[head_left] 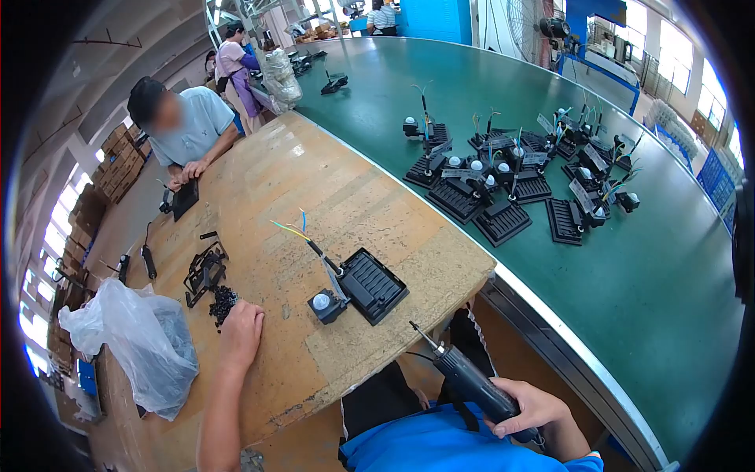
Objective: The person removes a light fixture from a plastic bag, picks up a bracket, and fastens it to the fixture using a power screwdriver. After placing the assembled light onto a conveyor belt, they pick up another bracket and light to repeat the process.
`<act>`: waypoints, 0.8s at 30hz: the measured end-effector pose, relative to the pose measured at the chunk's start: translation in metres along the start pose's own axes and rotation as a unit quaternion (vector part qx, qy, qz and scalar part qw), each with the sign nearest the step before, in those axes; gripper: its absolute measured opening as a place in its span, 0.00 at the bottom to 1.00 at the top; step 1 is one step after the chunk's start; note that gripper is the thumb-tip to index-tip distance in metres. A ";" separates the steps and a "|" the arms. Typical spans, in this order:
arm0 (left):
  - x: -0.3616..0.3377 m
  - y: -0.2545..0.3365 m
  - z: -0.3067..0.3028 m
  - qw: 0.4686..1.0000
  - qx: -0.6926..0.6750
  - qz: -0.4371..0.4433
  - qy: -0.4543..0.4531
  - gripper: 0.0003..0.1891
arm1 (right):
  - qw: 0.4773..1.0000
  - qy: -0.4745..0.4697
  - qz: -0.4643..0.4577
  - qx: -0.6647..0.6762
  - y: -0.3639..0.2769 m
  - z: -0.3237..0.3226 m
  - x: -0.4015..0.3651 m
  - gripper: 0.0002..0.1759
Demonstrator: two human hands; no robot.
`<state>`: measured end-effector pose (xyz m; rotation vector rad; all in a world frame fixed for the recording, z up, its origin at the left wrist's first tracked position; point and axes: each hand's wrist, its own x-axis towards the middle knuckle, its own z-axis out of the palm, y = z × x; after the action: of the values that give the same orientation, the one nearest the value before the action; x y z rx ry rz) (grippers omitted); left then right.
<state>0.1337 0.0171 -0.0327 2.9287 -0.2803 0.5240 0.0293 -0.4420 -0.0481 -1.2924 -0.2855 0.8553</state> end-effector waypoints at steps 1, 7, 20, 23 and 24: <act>0.000 0.001 0.000 1.000 0.008 0.009 0.005 0.04 | 1.000 0.003 0.002 0.000 -0.001 0.001 0.001 0.35; 0.014 0.060 0.008 0.870 -0.444 -0.214 0.023 0.09 | 1.000 -0.011 0.023 -0.009 -0.006 0.000 0.001 0.32; 0.022 0.153 0.034 0.880 -0.469 -0.057 0.037 0.06 | 0.998 0.050 0.041 0.002 0.006 -0.005 -0.005 0.40; 0.017 0.163 0.034 0.883 -0.462 -0.071 0.033 0.05 | 0.998 0.048 0.026 -0.009 0.008 -0.010 -0.004 0.40; 0.015 0.166 0.034 0.898 -0.434 -0.064 0.035 0.05 | 0.998 0.047 0.028 -0.006 0.009 -0.010 -0.004 0.40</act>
<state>0.1237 -0.1530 -0.0392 2.0343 -0.2289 0.3504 0.0296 -0.4513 -0.0584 -1.3528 -0.1812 0.8382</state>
